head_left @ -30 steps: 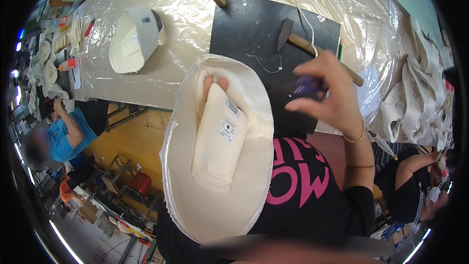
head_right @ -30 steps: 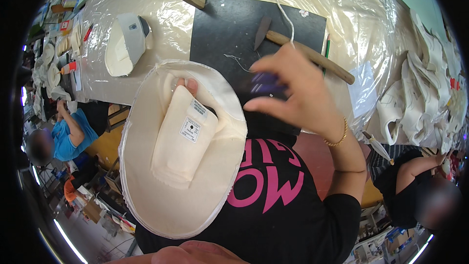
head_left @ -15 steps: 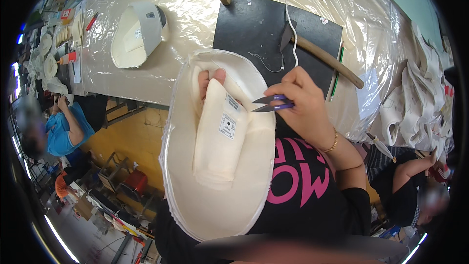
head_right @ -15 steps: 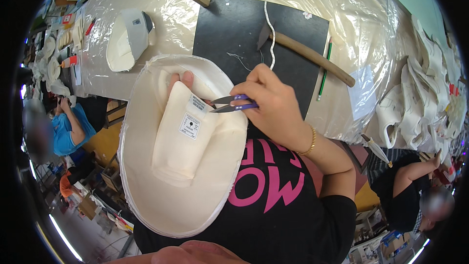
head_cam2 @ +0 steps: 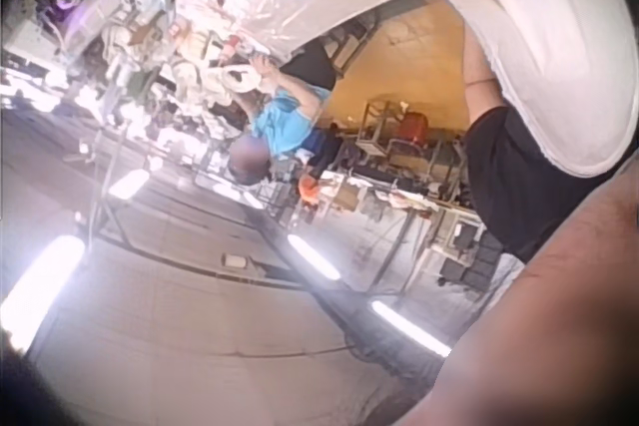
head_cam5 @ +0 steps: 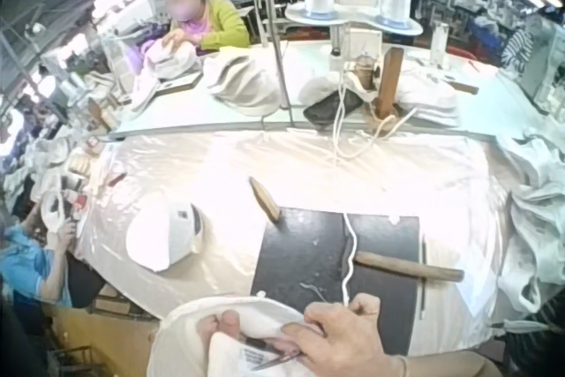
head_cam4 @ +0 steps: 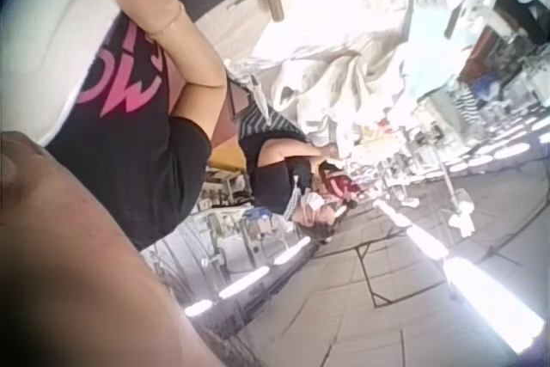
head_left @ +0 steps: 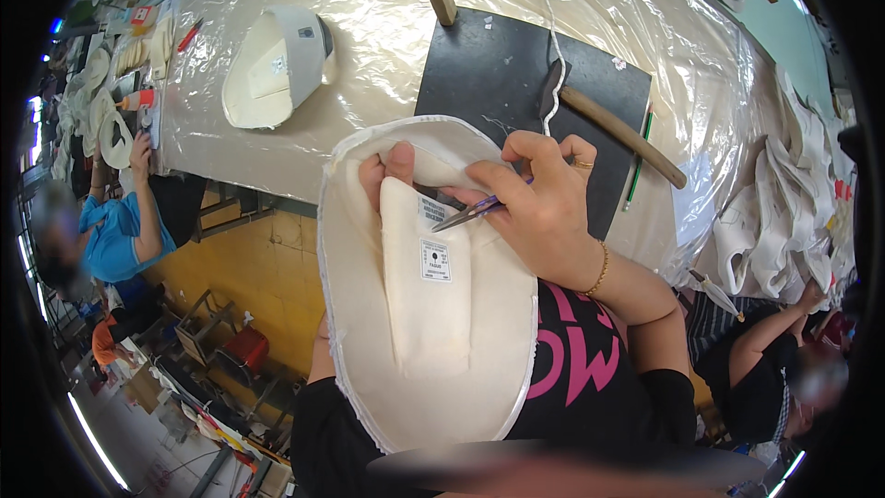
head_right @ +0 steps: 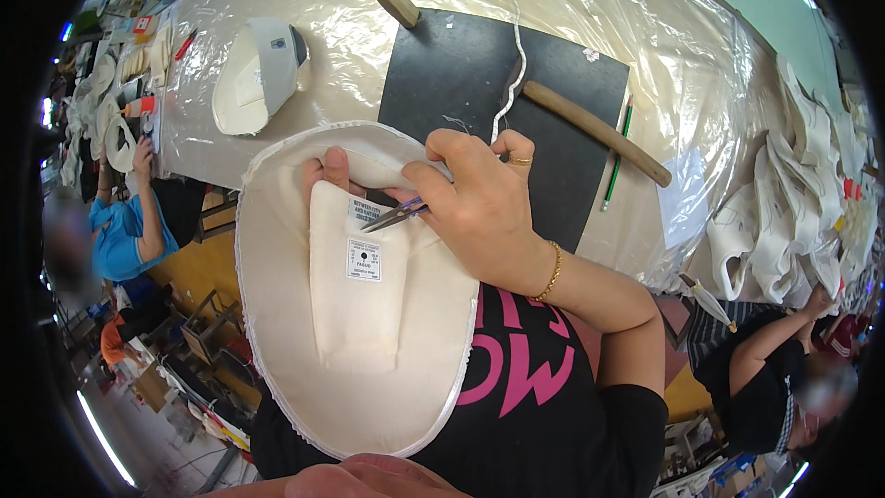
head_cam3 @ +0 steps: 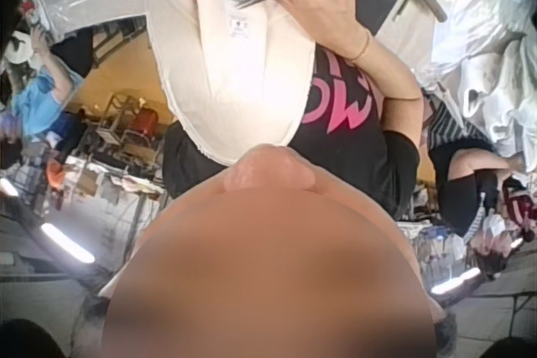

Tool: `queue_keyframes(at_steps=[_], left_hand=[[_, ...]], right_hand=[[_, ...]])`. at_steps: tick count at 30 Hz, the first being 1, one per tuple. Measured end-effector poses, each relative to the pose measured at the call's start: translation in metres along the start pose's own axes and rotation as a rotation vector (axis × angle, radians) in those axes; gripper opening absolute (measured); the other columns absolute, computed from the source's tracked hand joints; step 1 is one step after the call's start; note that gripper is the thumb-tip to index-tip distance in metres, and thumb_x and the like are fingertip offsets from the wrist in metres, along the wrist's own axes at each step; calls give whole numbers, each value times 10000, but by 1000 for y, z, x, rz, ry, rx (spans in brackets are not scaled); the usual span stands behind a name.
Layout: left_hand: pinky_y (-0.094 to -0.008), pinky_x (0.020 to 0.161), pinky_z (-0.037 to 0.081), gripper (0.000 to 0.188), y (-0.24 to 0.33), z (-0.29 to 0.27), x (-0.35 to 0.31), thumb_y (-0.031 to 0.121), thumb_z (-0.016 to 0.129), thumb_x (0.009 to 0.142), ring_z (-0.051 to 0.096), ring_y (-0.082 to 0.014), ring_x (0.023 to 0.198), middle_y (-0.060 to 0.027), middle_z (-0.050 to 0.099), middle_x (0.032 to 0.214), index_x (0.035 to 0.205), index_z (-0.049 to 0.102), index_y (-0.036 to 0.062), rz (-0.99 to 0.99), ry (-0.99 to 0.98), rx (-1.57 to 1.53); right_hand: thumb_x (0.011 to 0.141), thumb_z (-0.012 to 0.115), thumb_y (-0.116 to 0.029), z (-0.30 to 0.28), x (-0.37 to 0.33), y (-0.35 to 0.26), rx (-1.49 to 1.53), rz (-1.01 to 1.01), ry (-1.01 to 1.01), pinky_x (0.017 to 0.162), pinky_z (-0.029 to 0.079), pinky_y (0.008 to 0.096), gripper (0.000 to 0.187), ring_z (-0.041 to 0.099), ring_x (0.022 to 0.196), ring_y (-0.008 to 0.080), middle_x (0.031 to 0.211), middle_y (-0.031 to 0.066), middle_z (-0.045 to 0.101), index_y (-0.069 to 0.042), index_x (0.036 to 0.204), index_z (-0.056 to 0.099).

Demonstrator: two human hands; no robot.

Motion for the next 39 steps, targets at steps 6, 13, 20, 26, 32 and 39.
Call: queue_keyframes(at_steps=[6, 13, 20, 26, 32, 39], left_hand=[[-331, 652, 558, 362, 4, 4, 0, 351, 612, 989, 643, -218, 819, -138, 624, 1006, 1141, 485, 47, 123, -176, 77], [-279, 675, 587, 406, 2, -5, 5, 396, 607, 994, 686, -157, 792, -101, 661, 1023, 1189, 574, 42, -97, -302, 257], [-298, 513, 552, 468, 0, 0, 9, 428, 612, 971, 662, -202, 627, -158, 676, 945, 1183, 498, 26, -134, -270, 322], [-290, 523, 559, 430, 4, 1, 7, 403, 603, 978, 666, -194, 629, -128, 684, 888, 1156, 550, 14, -134, -347, 331], [-271, 589, 566, 399, 6, 9, -1, 287, 647, 960, 674, -164, 712, -110, 677, 959, 1243, 526, 33, -146, -421, 327], [-271, 715, 583, 453, 17, 16, -12, 150, 685, 931, 680, -147, 821, -97, 654, 1033, 1326, 483, 60, -230, -445, 382]], right_hand=[[707, 804, -119, 4, 3, -2, 10, -56, -32, 786, 297, 360, 180, 525, 713, 138, 940, 5, 534, -137, 862, 715], [789, 681, -141, 7, -2, 2, 76, -167, -140, 775, 359, 342, 155, 561, 860, 162, 1026, 60, 568, -48, 903, 632], [724, 747, -86, -7, -2, 6, 66, -31, -287, 739, 431, 353, 221, 551, 831, 234, 995, 75, 536, -81, 924, 653], [735, 808, -201, -40, -2, 18, 114, 206, -267, 725, 433, 359, 373, 539, 783, 262, 958, 69, 546, -108, 1067, 667], [743, 800, -140, -35, -3, 14, 44, 19, -100, 659, 372, 347, 298, 550, 750, 214, 906, 50, 585, -83, 1011, 685], [755, 766, -100, -29, -2, 9, 25, -69, -49, 631, 330, 324, 208, 552, 694, 154, 872, 21, 594, -83, 948, 689]])
Point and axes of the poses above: each hand's wrist, its own x-axis towards the middle knuckle, its own z-axis out of the palm, y = z × x, the point moved 7 cm from there along x, towards the middle knuckle
